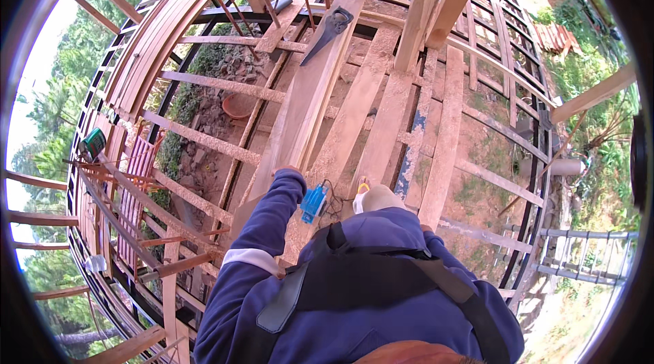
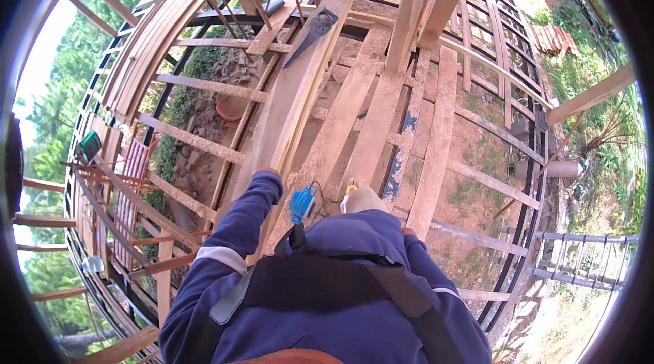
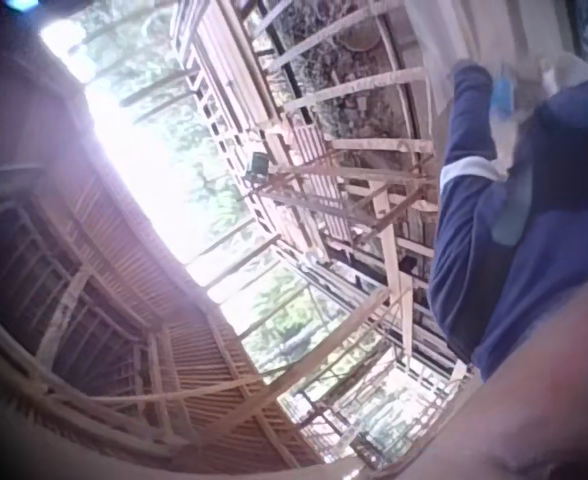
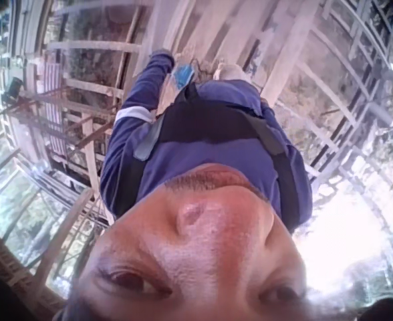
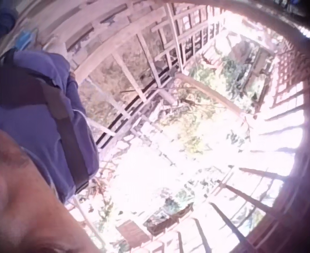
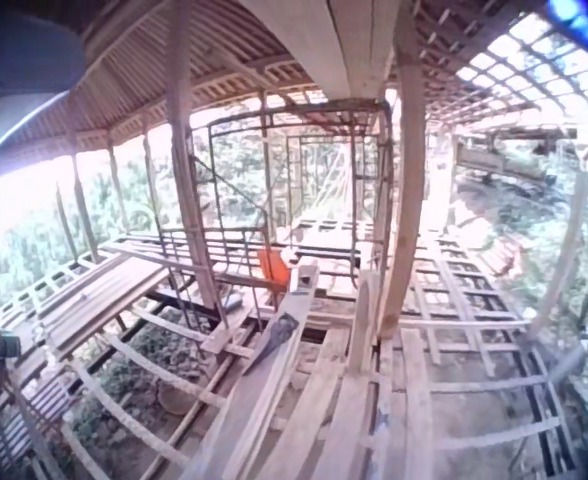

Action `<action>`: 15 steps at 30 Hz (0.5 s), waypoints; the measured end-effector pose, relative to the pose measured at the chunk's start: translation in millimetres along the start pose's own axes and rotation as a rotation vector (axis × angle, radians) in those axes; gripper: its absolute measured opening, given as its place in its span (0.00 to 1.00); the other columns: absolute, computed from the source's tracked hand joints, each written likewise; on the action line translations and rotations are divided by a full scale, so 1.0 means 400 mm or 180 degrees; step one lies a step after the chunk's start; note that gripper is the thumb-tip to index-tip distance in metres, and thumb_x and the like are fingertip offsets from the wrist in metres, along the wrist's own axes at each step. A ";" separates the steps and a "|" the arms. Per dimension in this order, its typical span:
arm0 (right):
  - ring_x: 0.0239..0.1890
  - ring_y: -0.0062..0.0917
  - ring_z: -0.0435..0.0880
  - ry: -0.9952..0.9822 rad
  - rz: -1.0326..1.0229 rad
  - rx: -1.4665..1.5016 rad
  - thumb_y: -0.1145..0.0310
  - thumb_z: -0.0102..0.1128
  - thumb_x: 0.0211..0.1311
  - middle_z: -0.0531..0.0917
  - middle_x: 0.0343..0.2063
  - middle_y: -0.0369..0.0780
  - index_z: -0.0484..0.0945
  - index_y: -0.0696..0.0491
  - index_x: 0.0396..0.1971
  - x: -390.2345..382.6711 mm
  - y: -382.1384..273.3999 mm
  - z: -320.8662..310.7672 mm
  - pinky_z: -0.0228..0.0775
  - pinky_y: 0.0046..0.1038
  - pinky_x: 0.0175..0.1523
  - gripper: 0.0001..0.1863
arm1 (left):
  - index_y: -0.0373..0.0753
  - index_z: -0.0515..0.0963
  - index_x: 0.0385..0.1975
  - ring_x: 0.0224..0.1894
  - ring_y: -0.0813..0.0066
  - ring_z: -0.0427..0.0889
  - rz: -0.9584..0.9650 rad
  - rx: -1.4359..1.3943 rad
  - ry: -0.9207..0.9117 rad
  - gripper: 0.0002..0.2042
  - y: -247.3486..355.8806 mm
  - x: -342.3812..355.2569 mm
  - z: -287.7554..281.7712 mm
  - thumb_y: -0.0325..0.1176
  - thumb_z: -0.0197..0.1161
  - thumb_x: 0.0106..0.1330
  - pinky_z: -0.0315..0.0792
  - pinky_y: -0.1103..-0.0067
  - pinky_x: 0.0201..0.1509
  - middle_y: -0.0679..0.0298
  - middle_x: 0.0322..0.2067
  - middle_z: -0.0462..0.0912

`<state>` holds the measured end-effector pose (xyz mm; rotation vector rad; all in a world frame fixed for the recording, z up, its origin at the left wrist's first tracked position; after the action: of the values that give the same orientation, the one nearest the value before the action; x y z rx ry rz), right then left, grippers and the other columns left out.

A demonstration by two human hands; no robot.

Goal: The person positions a wooden plank on a house frame, marks a cutting line using a square ruler and a pencil, and saws through the plank using a hand saw while standing on the structure.

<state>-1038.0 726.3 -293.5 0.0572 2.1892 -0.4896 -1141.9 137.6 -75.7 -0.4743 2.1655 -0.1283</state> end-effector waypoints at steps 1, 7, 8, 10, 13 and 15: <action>0.45 0.37 0.85 -0.0111 -0.0044 -0.0019 0.50 0.62 0.53 0.86 0.39 0.46 0.86 0.48 0.40 0.019 -0.013 0.011 0.74 0.34 0.52 0.20 | 0.49 0.76 0.59 0.61 0.62 0.76 -0.0021 0.0024 0.0002 0.18 -0.009 0.002 0.004 0.40 0.53 0.71 0.67 0.48 0.57 0.68 0.61 0.76; 0.46 0.38 0.85 0.0015 -0.0323 0.0270 0.48 0.61 0.53 0.86 0.42 0.46 0.86 0.48 0.40 0.129 -0.083 -0.075 0.74 0.35 0.54 0.22 | 0.48 0.79 0.55 0.59 0.60 0.77 0.0409 0.0741 -0.0334 0.18 -0.063 0.071 0.072 0.42 0.59 0.67 0.70 0.51 0.55 0.64 0.57 0.80; 0.47 0.38 0.85 0.0084 -0.0412 0.0254 0.47 0.61 0.53 0.85 0.42 0.46 0.85 0.48 0.41 0.176 -0.113 -0.121 0.74 0.35 0.54 0.22 | 0.47 0.79 0.55 0.59 0.58 0.78 0.0506 0.0644 -0.0381 0.19 -0.118 0.123 0.119 0.44 0.60 0.65 0.71 0.54 0.56 0.62 0.56 0.80; 0.46 0.37 0.85 0.0092 -0.0180 -0.0085 0.49 0.62 0.54 0.86 0.40 0.45 0.86 0.48 0.40 0.233 -0.104 -0.220 0.75 0.35 0.52 0.21 | 0.46 0.80 0.54 0.58 0.55 0.78 0.0706 0.0590 -0.0422 0.21 -0.093 0.163 0.054 0.47 0.61 0.63 0.72 0.57 0.57 0.59 0.55 0.80; 0.39 0.36 0.86 0.0504 -0.0170 0.0549 0.54 0.62 0.57 0.87 0.36 0.46 0.85 0.52 0.41 0.258 -0.171 -0.407 0.78 0.32 0.45 0.19 | 0.37 0.85 0.39 0.45 0.46 0.83 0.0219 -0.0495 0.0709 0.19 -0.089 0.090 -0.163 0.47 0.58 0.60 0.76 0.63 0.52 0.49 0.39 0.85; 0.33 0.33 0.86 0.0503 0.0115 0.1089 0.57 0.61 0.58 0.86 0.31 0.45 0.84 0.55 0.38 0.314 -0.194 -0.536 0.78 0.32 0.40 0.17 | 0.38 0.85 0.38 0.43 0.47 0.83 0.0012 -0.1057 0.0964 0.18 -0.061 0.132 -0.268 0.46 0.58 0.60 0.76 0.63 0.51 0.49 0.37 0.85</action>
<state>-1294.1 716.8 -248.2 0.3294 2.2294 -0.8595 -1248.3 86.4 -45.1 -0.6743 2.4980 0.1762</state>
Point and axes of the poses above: each hand's wrist, its own x-axis towards the middle knuckle, its own z-axis out of the palm, y = z × x, the point moved 5 cm from there along x, towards the middle knuckle
